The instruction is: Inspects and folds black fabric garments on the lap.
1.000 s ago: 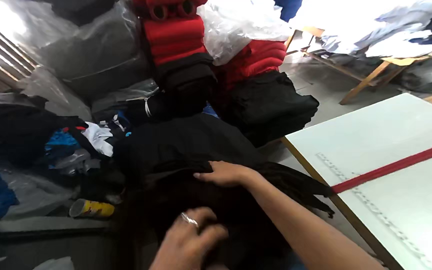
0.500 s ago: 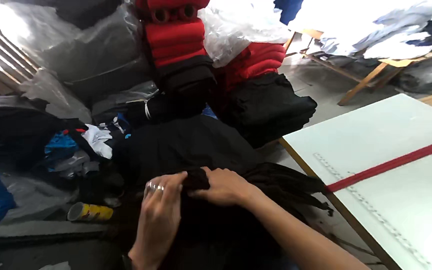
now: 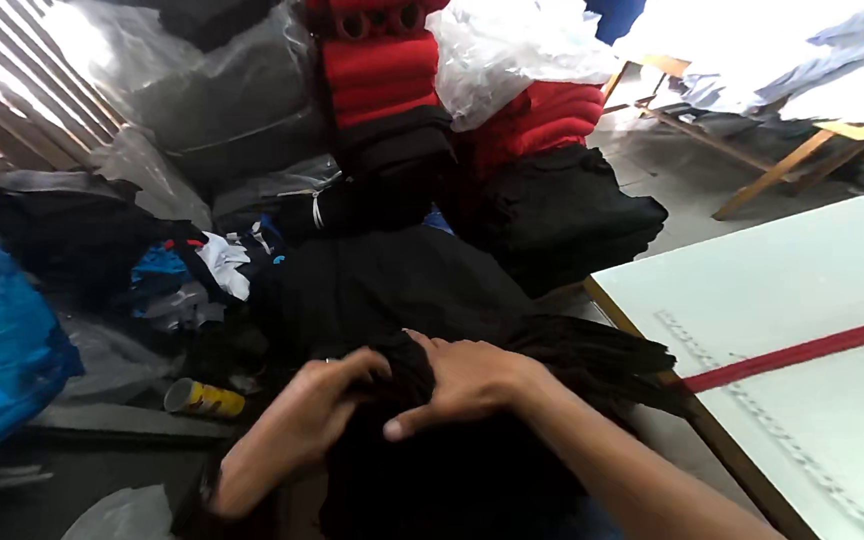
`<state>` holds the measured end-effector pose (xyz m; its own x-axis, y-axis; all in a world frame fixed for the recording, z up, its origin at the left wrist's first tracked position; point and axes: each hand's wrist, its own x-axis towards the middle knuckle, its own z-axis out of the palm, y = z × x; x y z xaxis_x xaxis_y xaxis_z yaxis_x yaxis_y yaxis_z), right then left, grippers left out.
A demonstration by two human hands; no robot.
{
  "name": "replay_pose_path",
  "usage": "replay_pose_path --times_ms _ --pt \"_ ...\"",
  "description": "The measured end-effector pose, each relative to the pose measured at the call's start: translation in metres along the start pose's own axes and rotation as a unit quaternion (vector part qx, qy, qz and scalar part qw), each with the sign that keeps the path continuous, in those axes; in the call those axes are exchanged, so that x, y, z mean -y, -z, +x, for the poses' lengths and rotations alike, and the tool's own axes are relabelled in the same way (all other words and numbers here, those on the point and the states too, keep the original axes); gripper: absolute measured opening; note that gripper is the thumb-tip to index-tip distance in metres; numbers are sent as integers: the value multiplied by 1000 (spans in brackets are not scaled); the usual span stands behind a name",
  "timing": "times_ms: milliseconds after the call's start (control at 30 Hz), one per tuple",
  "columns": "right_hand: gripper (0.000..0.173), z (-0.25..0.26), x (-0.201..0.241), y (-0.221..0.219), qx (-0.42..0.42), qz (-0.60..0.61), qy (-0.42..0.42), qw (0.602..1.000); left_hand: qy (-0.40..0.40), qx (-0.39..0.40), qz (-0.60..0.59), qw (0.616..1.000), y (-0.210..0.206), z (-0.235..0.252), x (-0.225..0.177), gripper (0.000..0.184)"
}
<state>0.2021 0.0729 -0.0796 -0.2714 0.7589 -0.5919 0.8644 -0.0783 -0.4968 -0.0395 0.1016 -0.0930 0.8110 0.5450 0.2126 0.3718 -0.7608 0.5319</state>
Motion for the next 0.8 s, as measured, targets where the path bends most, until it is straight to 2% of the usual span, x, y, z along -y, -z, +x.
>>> replay_pose_path --times_ms 67,133,167,200,233,300,467,533,633,733,800 --pt "116 8 2 -2 -52 -11 -63 997 32 -126 101 986 -21 15 2 37" --pt "98 23 -14 5 -58 43 -99 992 12 -231 138 963 -52 17 -10 31" --pt "91 30 -23 10 -53 79 -97 991 0 -226 112 968 -64 10 -21 30" --pt "86 36 -31 16 -44 110 -93 989 1 -176 73 982 -74 -2 -31 33" --pt "84 42 -36 19 -30 129 -89 987 14 -93 40 995 -82 -16 -38 41" --pt "84 52 -40 25 -11 139 -93 986 41 64 -12 997 -90 -40 -37 55" --pt "85 58 -41 28 0 144 -105 984 111 188 28 976 -71 -65 -45 61" --pt "84 54 -40 25 -16 142 -84 986 92 209 29 973 -56 -62 -49 54" --pt "85 33 -37 12 -62 122 -33 990 27 183 27 982 -28 -44 -43 8" --pt "106 6 -25 6 -123 61 -20 990 -32 97 44 994 1 -13 -24 29" --pt "114 -7 -12 4 -137 44 -12 989 -20 44 39 998 16 14 -9 34"
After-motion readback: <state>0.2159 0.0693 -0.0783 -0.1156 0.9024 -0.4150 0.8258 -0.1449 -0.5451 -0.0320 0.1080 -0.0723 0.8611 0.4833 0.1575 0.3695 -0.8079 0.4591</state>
